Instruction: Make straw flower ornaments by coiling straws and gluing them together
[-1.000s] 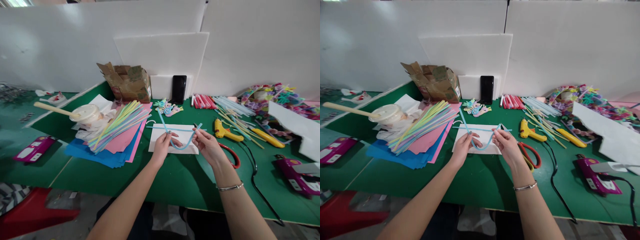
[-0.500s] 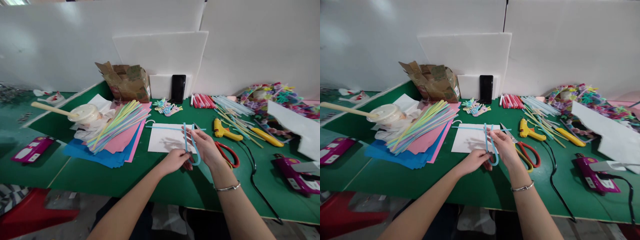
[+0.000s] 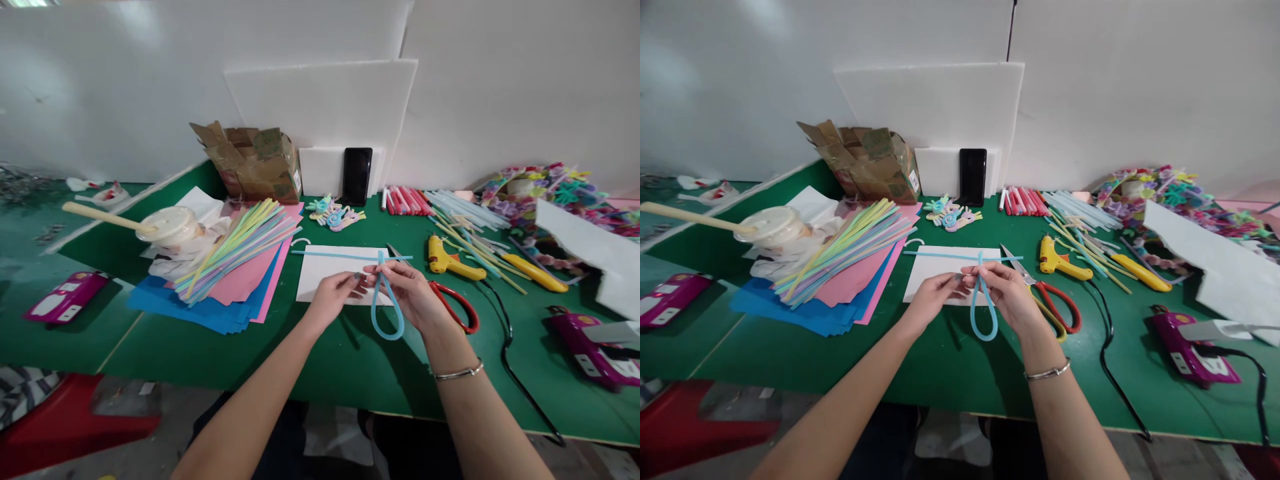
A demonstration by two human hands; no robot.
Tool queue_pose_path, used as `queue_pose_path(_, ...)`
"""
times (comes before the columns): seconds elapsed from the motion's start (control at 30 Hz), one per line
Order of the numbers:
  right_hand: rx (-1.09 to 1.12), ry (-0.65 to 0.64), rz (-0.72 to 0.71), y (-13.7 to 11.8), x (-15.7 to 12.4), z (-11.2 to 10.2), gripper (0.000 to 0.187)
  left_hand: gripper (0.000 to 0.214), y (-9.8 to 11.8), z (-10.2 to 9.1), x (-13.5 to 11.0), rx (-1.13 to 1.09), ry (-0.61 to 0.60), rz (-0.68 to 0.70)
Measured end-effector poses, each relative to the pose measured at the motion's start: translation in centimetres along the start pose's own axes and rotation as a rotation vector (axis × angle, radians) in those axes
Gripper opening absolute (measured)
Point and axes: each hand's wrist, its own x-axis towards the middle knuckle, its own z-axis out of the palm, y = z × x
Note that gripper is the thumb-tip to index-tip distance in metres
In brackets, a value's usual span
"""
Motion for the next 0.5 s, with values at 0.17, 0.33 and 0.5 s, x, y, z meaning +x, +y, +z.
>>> queue_pose_path(0.17,-0.016,-0.166,0.111,0.6,0.0,0.4,0.017,0.026,0.6,-0.4,-0.1,0.018,0.129,0.065)
queue_pose_path(0.33,-0.038,-0.221,0.153,1.1,0.1,0.2,0.018,0.019,0.8,-0.5,-0.1,-0.021,0.141,0.083)
queue_pose_path(0.5,-0.056,-0.252,0.167,1.3,0.1,0.3,0.017,0.019,0.9,-0.4,-0.1,-0.100,0.107,0.018)
